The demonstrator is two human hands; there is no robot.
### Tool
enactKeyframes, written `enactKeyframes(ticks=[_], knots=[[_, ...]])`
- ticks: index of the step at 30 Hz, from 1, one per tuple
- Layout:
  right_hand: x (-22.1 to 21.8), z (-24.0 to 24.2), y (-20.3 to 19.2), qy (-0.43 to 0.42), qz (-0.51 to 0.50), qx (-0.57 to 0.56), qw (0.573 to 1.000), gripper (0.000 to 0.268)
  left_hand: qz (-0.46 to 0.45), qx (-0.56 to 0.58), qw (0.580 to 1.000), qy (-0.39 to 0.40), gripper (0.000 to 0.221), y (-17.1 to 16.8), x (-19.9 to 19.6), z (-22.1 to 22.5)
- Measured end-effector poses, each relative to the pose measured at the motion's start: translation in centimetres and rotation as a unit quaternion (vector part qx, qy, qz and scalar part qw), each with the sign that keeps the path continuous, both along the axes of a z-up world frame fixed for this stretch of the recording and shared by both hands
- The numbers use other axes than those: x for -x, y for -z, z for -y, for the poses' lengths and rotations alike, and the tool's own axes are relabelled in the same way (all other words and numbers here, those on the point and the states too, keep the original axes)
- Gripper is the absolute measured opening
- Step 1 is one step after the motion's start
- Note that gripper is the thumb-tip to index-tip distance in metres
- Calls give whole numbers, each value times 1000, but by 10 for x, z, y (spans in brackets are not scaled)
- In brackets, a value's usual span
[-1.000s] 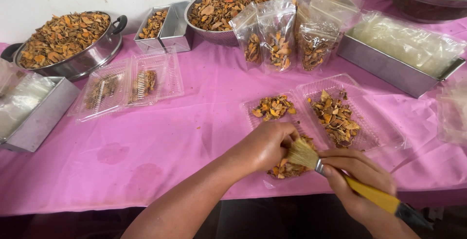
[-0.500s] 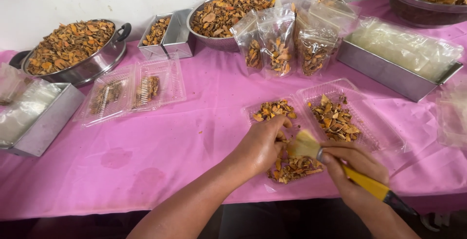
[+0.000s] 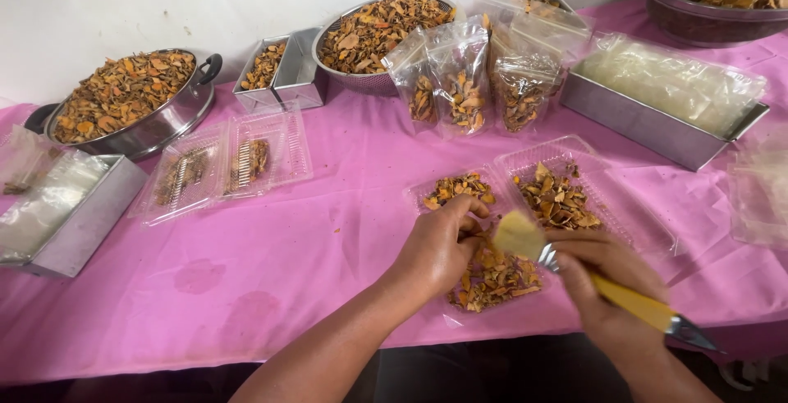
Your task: Packing dried tea leaves into plastic trays and bags using hands and a brush.
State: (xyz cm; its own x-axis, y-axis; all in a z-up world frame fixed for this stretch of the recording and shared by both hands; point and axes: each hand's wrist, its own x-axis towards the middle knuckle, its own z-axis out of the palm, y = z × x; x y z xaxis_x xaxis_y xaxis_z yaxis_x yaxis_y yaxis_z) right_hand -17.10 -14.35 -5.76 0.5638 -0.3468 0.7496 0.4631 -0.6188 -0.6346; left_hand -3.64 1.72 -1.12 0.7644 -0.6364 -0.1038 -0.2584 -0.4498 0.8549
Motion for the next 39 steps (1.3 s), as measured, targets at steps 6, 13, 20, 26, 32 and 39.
enactKeyframes(ticks=[6,13,20,26,32,39], knots=[[0,2,10,-31,-33,24,999,9,-15,6,998,-54,25,-3,-4,0],[-7,-10,10,0,-7,18,1000,10,-72,90,990,-76,19,-3,-5,4],[5,-18,-15,0,2,35,999,11,-90,66,991,-73,25,-7,-2,-2],[2,-13,-10,-46,-14,53,997,11,-84,66,992,-68,28,-12,-2,-5],[-2,4,-7,-2,-28,-7,1000,10,-123,166,978,-19,24,1,-5,-6],[0,18,7,-22,-66,-58,996,11,-259,290,921,5,35,23,-28,-8]])
